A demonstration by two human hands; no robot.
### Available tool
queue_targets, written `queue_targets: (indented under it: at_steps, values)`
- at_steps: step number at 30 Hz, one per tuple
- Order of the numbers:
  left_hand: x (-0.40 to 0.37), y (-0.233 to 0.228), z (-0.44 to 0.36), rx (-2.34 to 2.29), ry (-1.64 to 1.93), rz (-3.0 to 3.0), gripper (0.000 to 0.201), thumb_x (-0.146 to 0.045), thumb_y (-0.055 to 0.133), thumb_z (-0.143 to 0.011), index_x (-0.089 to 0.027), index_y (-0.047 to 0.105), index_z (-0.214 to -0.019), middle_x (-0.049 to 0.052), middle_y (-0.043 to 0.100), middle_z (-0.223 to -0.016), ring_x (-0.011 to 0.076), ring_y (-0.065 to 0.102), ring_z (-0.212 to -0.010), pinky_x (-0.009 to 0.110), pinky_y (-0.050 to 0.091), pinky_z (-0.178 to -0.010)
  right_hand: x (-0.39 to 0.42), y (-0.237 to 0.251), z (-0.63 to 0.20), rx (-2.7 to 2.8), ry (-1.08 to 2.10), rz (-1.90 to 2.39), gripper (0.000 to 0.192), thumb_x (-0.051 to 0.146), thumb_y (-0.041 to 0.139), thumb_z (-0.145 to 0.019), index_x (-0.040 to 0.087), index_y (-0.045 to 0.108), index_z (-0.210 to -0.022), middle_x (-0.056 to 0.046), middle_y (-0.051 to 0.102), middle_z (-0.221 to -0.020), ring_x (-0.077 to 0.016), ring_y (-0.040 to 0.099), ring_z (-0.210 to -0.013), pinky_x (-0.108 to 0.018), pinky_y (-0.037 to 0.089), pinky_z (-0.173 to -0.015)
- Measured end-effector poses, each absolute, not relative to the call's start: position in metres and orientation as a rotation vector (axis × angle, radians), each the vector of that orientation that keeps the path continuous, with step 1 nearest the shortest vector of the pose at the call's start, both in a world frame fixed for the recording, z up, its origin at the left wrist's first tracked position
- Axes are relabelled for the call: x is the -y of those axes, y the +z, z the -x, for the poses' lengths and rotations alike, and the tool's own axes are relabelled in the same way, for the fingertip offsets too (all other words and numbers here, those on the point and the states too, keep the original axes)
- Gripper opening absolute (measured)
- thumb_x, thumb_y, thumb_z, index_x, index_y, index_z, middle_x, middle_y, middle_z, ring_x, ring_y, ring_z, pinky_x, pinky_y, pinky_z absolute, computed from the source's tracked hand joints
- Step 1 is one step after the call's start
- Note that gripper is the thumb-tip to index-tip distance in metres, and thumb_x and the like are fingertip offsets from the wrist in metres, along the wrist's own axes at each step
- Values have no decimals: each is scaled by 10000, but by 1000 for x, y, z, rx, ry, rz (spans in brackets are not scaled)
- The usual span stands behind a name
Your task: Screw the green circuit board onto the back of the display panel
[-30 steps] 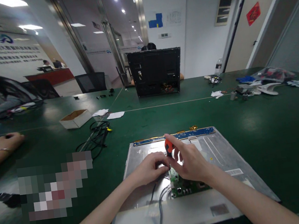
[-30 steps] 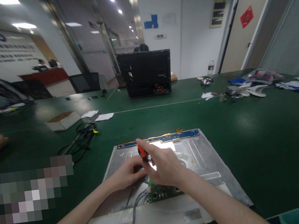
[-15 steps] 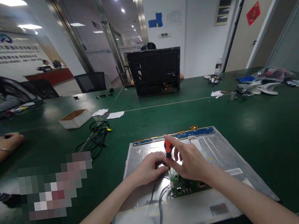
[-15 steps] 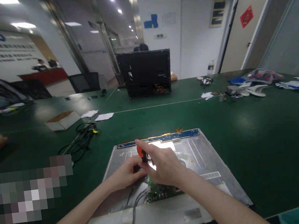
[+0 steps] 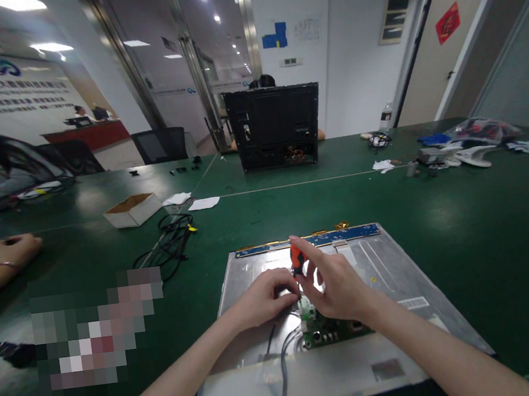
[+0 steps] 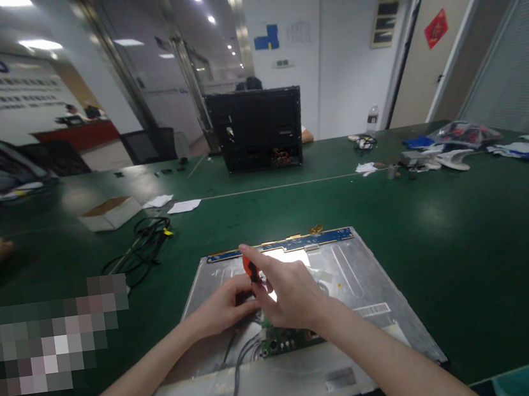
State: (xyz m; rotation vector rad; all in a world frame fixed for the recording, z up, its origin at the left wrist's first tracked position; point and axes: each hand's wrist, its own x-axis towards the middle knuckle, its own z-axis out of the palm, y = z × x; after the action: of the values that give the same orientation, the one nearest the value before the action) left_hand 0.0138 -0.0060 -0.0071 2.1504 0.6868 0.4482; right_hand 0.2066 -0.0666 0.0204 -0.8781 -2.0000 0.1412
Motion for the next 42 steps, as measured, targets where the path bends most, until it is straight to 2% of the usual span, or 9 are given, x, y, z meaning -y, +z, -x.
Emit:
queue_targets:
  at_steps: [11,16,27,35,42]
  values:
    - [6,-5,-14,-650,455,-2149,96,-193,612,-872,-158,690,-915,51,699,-919,208,623,-868,319,476,-835,65,15,-207,1972,144,897,652,151,485,-895,218,236,-1493,-6,652,-787,-143,574,-534,-273,432,-467]
    - [7,-3,-14,-668,479,-2159,65,-194,622,-871,-165,681,-878,43,704,-917,202,634,-870,316,484,-836,63,14,-207,1948,135,880,583,200,518,-915,243,293,-1451,-15,660,-863,-126,572,-538,-255,423,-466]
    - [7,-2,-16,-671,528,-2174,93,-114,606,-789,-174,670,-821,19,696,-844,185,619,-795,291,500,-766,67,29,-204,1884,18,820,448,191,531,-948,289,471,-1381,-64,608,-1025,-136,593,-701,-230,502,-503]
    - [7,-6,-14,-683,475,-2147,74,-163,602,-845,-156,668,-876,36,680,-869,192,610,-819,298,488,-780,66,25,-205,1899,67,811,583,141,488,-925,226,314,-1475,-78,652,-1009,-145,609,-681,-253,511,-513]
    - [6,-5,-15,-669,481,-2140,70,-185,604,-858,-161,669,-860,33,678,-863,191,610,-818,303,487,-785,65,22,-205,1843,76,827,480,207,561,-921,230,372,-1361,-34,665,-899,-138,617,-638,-230,490,-488]
